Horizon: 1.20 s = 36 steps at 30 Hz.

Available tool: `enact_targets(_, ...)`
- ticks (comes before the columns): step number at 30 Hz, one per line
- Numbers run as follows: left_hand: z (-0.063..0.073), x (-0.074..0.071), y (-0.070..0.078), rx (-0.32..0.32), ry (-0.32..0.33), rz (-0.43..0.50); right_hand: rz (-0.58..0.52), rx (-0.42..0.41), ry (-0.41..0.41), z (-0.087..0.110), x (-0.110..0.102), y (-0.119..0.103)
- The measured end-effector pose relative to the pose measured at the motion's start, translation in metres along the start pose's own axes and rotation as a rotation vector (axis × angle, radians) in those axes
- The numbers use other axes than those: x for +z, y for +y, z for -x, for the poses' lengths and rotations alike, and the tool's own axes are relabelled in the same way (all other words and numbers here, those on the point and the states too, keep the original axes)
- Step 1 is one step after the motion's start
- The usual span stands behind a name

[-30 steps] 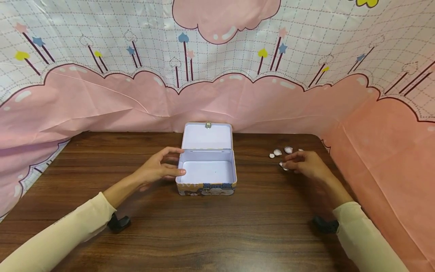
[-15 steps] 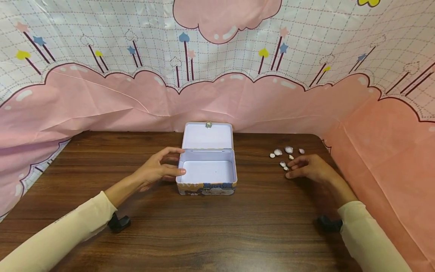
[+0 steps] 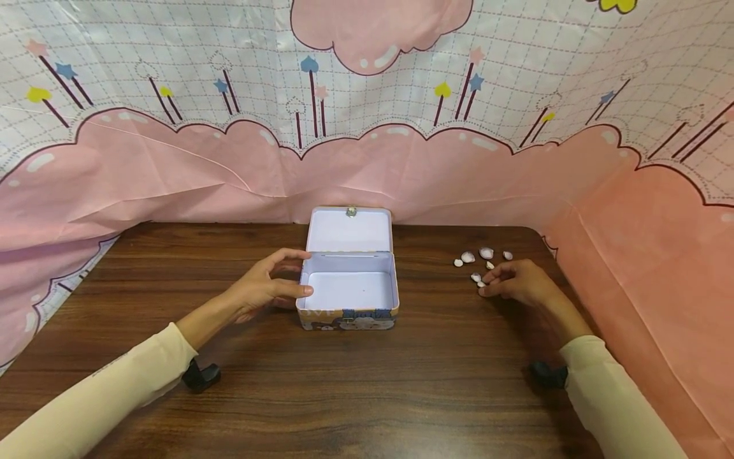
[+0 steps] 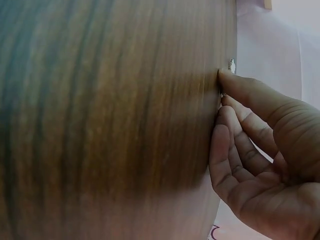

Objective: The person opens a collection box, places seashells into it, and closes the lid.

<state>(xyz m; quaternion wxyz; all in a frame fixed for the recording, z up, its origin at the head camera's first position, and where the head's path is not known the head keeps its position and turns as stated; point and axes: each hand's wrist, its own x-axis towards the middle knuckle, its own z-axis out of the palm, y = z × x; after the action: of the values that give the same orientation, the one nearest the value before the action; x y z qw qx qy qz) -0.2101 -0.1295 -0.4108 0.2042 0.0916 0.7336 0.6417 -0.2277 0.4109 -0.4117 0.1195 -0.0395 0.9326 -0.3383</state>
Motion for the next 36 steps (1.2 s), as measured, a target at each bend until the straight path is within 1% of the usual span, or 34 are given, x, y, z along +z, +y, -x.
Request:
enact_targets(5, 0.0002, -0.0002, 0.0006, 0.003, -0.007, 0.004, 0.014, -0.009, 0.005, 0.0001, 0.0005, 0.0001)
enact_targets(11, -0.0009, -0.0028, -0.0009, 0.012, -0.018, 0.016, 0.032, 0.008, 0.023, -0.003, 0.0016, -0.0011)
enact_targets(17, -0.0009, -0.004, 0.0, 0.007, -0.014, 0.014, 0.038, 0.004, 0.026, -0.0031, 0.0021, -0.0017)
enact_targets(25, -0.001, -0.0028, -0.0014, 0.0, -0.021, 0.016, 0.002, -0.019, 0.024, 0.0019, 0.0016, 0.0009)
enact_targets(32, -0.0003, -0.0014, -0.0005, 0.003, -0.022, 0.03, -0.057, -0.04, 0.019, -0.0005, -0.0014, -0.0019)
enact_targets(36, -0.001, -0.0021, -0.0006, -0.002, -0.02, 0.032, -0.056, -0.042, 0.039, -0.0038, -0.0015, -0.0061)
